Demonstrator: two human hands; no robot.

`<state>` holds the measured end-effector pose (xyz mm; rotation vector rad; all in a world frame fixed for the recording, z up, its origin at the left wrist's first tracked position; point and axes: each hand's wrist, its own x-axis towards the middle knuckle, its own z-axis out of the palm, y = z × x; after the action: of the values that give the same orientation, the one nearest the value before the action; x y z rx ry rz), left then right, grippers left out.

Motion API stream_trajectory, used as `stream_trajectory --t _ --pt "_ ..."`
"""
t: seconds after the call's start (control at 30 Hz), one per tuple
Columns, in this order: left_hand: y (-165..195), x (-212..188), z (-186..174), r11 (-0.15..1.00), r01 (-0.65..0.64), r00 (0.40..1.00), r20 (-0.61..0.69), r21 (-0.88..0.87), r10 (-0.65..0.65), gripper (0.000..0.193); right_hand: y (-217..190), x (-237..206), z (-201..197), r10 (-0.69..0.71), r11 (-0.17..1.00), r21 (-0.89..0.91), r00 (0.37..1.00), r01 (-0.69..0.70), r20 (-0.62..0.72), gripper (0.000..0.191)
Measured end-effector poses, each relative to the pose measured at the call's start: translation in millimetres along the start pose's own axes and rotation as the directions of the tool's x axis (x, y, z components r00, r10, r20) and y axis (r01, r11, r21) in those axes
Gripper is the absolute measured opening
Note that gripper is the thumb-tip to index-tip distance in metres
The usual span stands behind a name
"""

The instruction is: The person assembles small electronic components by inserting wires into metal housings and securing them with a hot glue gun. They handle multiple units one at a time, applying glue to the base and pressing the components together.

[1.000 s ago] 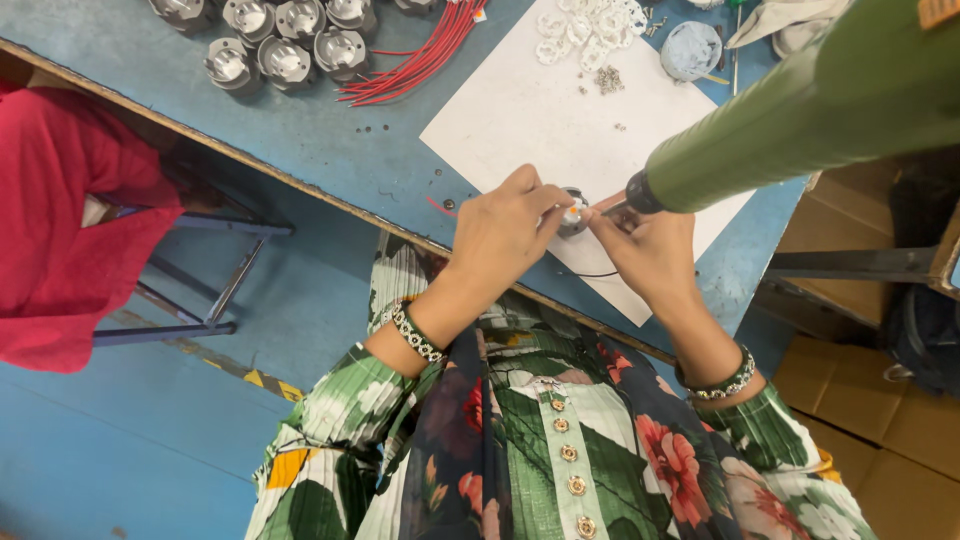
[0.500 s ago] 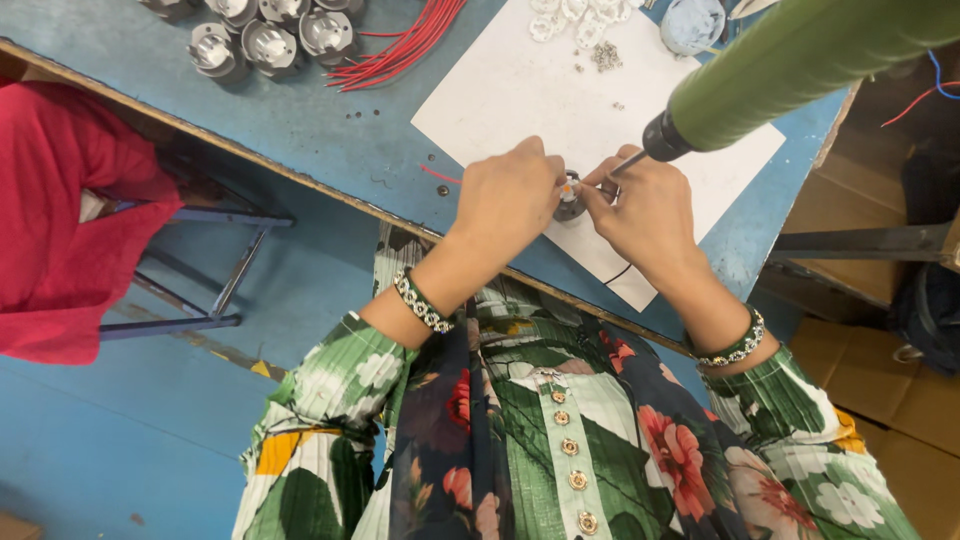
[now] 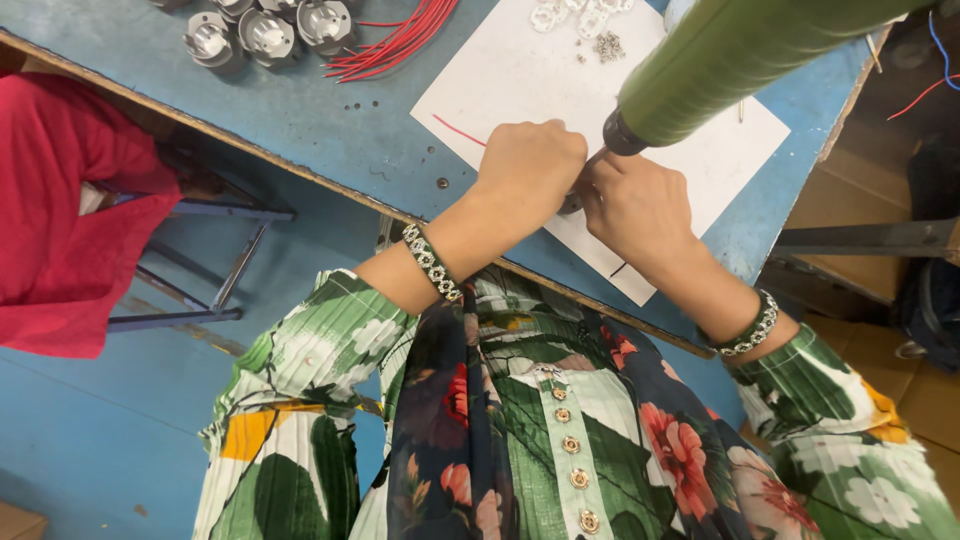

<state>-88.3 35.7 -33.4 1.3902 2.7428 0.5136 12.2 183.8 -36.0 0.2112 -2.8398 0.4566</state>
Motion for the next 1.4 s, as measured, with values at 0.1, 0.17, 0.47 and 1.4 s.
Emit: stream_trajectory --t 0.1,0.17,0.47,1.4 --pt "1.8 4.4 1.6 1.000 -0.002 1.000 0.005 0.015 0.002 0.008 4.2 2.2 0.3 -0.111 0.991 -0.081 0.994 0.110 -0.011 0.003" --pt "2.5 5.0 1.6 1.000 -0.003 1.000 -0.006 0.020 0.003 0.009 7.2 3.5 -2.9 -0.166 0.986 -0.006 0.986 0.166 0.000 0.004" --pt "4.5 -1.9 -7.7 1.000 -0.016 0.997 0.069 -0.024 0.018 0.020 8.4 9.8 -15.5 -0.211 0.977 0.034 0.977 0.210 0.040 0.005" --pt "27.1 -56.8 -39.0 0.986 -0.039 0.931 -0.365 -0.162 -0.023 0.007 5.7 -19.1 -26.6 0.024 0.978 0.206 0.976 0.022 -0.216 0.021"
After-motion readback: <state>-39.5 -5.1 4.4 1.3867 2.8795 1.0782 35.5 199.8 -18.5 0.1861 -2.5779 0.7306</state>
